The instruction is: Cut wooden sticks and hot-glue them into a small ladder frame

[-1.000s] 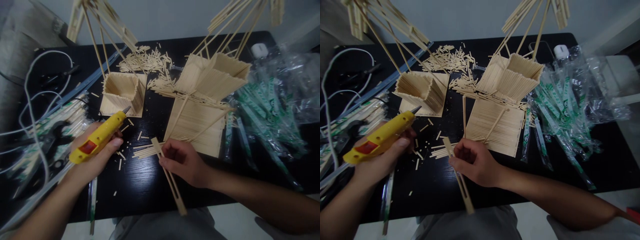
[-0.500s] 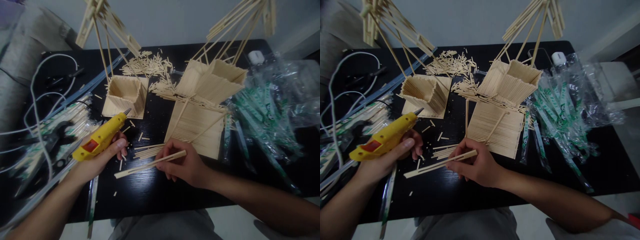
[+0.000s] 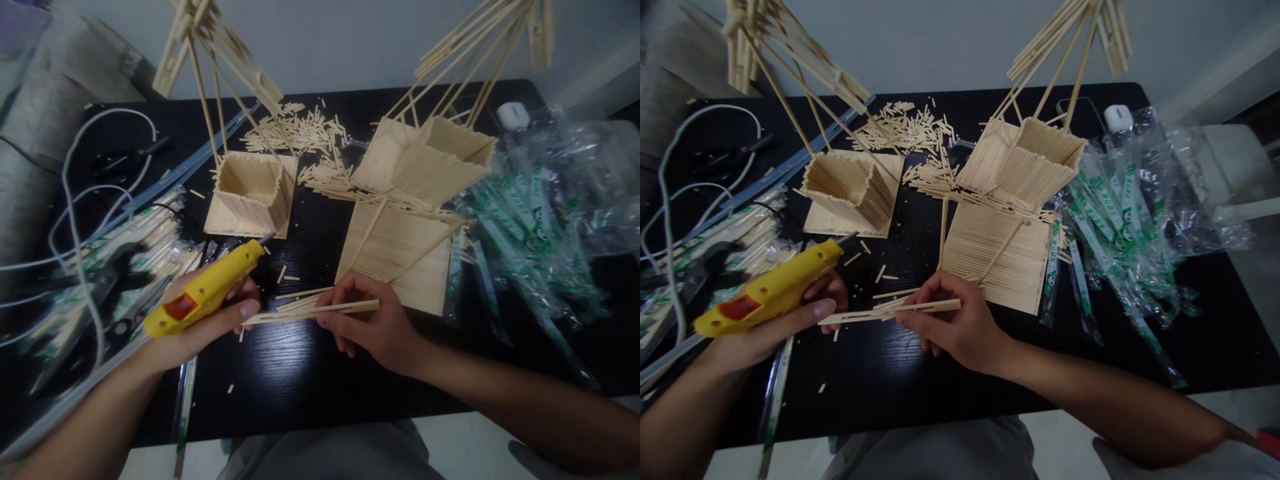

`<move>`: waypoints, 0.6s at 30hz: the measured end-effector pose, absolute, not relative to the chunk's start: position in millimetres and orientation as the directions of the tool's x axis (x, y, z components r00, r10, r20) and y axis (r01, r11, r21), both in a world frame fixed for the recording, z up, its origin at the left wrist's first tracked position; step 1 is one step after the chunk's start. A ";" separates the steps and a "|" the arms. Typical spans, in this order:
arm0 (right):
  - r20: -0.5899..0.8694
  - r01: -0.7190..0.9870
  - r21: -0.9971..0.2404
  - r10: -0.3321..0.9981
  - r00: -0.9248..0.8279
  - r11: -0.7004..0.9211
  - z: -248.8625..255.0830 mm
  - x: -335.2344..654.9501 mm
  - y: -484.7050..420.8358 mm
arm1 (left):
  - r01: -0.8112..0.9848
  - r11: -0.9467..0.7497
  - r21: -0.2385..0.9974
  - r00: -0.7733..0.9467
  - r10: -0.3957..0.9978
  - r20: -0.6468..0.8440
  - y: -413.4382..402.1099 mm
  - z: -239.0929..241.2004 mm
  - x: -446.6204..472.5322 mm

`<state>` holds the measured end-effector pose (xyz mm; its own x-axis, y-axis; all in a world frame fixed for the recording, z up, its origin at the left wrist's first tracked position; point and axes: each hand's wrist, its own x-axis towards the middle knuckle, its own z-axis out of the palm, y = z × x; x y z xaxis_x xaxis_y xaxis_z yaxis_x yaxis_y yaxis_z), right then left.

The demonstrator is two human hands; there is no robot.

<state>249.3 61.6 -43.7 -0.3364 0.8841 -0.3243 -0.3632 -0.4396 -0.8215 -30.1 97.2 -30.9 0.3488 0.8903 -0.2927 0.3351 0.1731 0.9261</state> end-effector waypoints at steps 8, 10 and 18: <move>-0.323 -0.364 -0.828 0.894 -0.311 -0.426 -45.2 248.7 61.2 | 0.300 0.143 0.943 0.416 0.870 -0.264 99.9 -18.9 -22.0; -0.326 -0.358 -0.830 0.893 -0.310 -0.427 -44.8 248.9 61.4 | 0.295 0.152 0.943 0.405 0.874 -0.267 100.0 -18.9 -21.8; -0.327 -0.311 -0.849 0.888 -0.323 -0.426 -44.8 251.2 60.9 | 0.218 0.232 0.948 0.286 0.914 -0.289 99.2 -17.5 -14.0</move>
